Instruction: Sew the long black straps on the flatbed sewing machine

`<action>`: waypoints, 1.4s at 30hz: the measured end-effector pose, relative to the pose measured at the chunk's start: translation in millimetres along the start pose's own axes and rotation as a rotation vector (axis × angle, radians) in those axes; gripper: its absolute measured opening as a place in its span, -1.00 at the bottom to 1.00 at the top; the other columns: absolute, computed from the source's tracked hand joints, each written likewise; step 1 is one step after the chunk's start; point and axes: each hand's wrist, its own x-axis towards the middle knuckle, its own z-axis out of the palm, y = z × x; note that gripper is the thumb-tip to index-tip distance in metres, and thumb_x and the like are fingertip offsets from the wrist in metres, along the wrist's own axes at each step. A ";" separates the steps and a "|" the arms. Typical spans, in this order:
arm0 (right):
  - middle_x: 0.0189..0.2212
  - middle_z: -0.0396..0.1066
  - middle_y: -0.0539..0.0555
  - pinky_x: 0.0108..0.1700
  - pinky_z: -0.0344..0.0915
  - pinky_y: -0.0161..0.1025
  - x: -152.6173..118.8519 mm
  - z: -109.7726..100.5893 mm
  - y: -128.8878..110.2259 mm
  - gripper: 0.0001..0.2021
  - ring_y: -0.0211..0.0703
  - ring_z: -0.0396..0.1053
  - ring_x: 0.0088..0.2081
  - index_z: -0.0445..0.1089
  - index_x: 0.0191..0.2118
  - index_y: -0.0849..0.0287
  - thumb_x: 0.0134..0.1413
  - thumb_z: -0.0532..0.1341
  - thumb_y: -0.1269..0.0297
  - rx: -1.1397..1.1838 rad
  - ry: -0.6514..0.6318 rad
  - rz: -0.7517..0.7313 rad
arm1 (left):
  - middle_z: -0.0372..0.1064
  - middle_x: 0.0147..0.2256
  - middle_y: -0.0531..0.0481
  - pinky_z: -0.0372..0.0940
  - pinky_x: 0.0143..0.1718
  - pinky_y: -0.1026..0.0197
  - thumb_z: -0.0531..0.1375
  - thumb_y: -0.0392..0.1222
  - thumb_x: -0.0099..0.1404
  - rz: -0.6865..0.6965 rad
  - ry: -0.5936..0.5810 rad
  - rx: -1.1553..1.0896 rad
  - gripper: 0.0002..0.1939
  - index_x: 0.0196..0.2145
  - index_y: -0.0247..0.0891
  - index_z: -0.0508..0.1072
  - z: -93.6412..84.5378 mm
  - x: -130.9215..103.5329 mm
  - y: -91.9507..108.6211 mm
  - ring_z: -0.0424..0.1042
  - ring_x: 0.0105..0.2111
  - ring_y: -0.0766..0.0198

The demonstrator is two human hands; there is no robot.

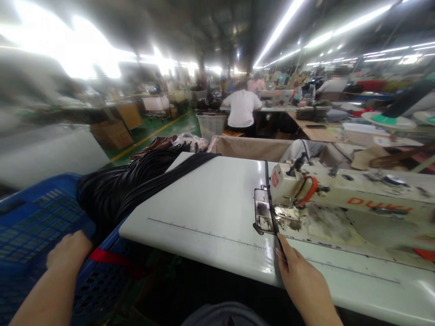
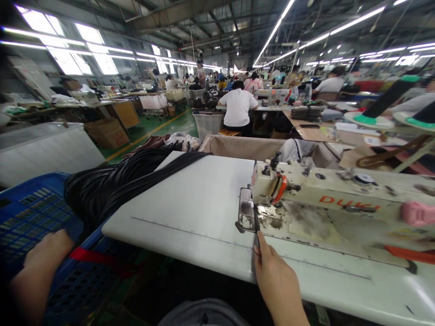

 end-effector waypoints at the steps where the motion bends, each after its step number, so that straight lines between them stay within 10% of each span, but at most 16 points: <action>1: -0.10 0.65 0.14 -0.44 0.48 -0.23 0.1 0.7 0.0 -0.55 -0.06 0.64 -0.36 0.33 0.35 0.16 0.47 0.01 0.25 0.003 0.002 0.001 | 0.56 -0.22 -0.47 0.47 -0.24 -0.18 0.13 -0.11 0.09 -0.011 -0.020 0.022 -0.73 -0.34 -0.32 0.53 0.5 1.9 4.4 0.57 -0.27 -0.26; 10: -0.13 0.65 0.13 -0.43 0.44 -0.26 0.2 -6.0 -8.0 -0.56 -0.09 0.63 -0.35 0.35 0.32 0.12 0.42 0.03 0.30 0.010 -0.022 0.035 | 0.39 0.02 -0.38 0.29 0.27 -0.15 0.00 -0.10 0.39 0.540 0.417 -0.262 -0.63 -0.01 -0.38 0.41 -7.4 -26.6 125.4 0.38 0.14 -0.17; 20: -0.11 0.62 0.17 -0.31 0.40 -0.25 0.6 -19.0 -20.1 -0.54 -0.04 0.62 -0.25 0.27 0.38 0.17 0.46 0.07 0.31 -0.026 -0.132 0.117 | 0.45 0.13 -0.19 0.30 0.32 -0.08 0.02 -0.18 0.51 1.139 0.020 -0.857 -0.70 0.04 -0.19 0.50 -4.4 -187.8 314.1 0.43 0.18 0.05; 25: -0.06 0.61 0.19 -0.25 0.42 -0.25 0.7 -25.8 -22.6 -0.51 -0.05 0.61 -0.22 0.24 0.39 0.18 0.42 0.08 0.34 0.020 -0.181 0.127 | 0.35 0.28 -0.21 0.18 0.41 -0.19 0.10 -0.27 0.49 1.444 -0.129 -0.741 -0.57 0.27 -0.26 0.38 -11.5 -262.5 384.9 0.23 0.38 -0.05; 30: -0.03 0.61 0.23 -0.15 0.46 -0.19 -1.8 -24.9 -15.9 -0.54 0.01 0.62 -0.18 0.29 0.36 0.21 0.43 0.07 0.27 0.169 -0.135 0.135 | 0.30 0.33 -0.26 0.08 0.45 -0.21 -0.01 -0.29 0.55 1.487 -0.067 -0.652 -0.57 0.29 -0.36 0.35 -11.2 -283.4 415.4 0.13 0.43 -0.05; 42: -0.46 0.54 0.04 -0.34 0.38 -0.24 -4.4 -13.3 8.2 -0.63 -0.14 0.40 -0.50 0.59 -0.15 0.15 0.30 0.17 -0.01 0.760 0.129 0.311 | 0.22 0.38 -0.21 0.03 0.47 -0.05 -0.01 0.06 0.61 1.522 0.096 -0.480 -0.42 0.33 -0.44 0.31 -15.9 -288.6 413.4 0.12 0.43 0.00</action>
